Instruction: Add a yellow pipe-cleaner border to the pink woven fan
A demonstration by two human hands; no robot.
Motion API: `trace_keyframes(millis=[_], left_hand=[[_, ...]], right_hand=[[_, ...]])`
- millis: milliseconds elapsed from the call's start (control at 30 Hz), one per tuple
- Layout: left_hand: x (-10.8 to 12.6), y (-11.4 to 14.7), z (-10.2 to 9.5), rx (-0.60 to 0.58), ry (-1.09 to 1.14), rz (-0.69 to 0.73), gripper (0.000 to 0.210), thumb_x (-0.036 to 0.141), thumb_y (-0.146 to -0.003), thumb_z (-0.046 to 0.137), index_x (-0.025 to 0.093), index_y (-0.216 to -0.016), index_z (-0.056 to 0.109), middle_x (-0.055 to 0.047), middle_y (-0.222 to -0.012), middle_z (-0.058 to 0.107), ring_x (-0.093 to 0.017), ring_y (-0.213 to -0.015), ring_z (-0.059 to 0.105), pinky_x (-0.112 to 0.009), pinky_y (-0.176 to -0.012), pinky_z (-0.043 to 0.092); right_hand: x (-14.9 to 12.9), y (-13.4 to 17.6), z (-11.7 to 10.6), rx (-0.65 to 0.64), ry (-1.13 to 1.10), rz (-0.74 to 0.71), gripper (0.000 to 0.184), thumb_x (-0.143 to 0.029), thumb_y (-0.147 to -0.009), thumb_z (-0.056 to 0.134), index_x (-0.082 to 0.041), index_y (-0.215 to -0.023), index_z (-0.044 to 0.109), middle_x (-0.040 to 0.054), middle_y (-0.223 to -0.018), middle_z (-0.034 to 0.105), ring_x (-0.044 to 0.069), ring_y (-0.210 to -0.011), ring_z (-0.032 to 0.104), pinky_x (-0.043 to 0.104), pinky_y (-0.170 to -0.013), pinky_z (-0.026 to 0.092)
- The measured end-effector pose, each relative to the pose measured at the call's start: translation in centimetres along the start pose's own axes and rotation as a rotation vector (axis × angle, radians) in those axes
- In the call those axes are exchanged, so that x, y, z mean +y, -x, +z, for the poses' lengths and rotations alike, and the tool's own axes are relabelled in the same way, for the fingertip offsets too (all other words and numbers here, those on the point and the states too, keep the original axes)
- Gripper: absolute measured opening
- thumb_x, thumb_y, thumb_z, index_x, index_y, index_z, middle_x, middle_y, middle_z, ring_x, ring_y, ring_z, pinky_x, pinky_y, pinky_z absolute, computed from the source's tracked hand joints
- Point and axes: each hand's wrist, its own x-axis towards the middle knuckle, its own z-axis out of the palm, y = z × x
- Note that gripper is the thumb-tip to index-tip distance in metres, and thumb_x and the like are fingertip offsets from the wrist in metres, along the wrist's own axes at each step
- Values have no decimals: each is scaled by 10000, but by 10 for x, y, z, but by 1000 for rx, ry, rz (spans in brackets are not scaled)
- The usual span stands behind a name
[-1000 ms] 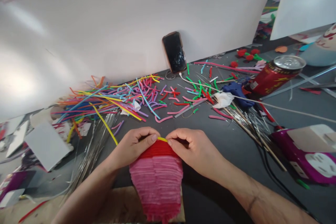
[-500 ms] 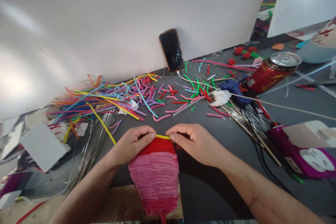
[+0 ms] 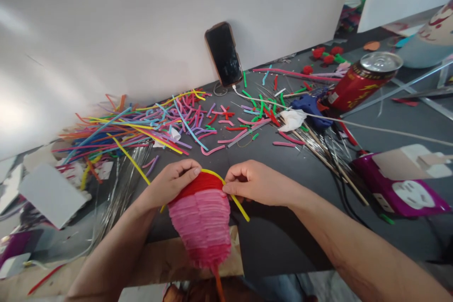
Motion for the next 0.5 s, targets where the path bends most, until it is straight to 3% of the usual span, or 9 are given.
trace_keyframes(millis=[100, 233, 500], left_hand=[[-5, -3, 0, -4, 34, -14, 283, 393, -891, 430, 172, -815, 590, 21, -756, 595, -125, -705, 533, -219, -661, 423], [-10, -6, -3, 8, 60, -25, 293, 405, -892, 436, 168, -821, 591, 23, -747, 578, -123, -706, 519, -220, -661, 415], [-12, -6, -4, 21, 49, -15, 295, 409, -889, 429, 165, -819, 578, 26, -737, 554, -127, -705, 499, -238, -690, 401]], right_hand=[[2, -4, 3, -9, -92, 42, 259, -424, -762, 648, -176, -719, 588, -49, -548, 558, 81, -497, 533, 195, -472, 448], [2, -7, 8, 4, -239, 95, 278, -411, -707, 705, -171, -738, 567, -37, -555, 618, 87, -497, 576, 208, -493, 481], [4, -9, 12, 1, -284, 107, 264, -353, -682, 743, -154, -742, 581, -20, -595, 661, 86, -530, 615, 224, -559, 513]])
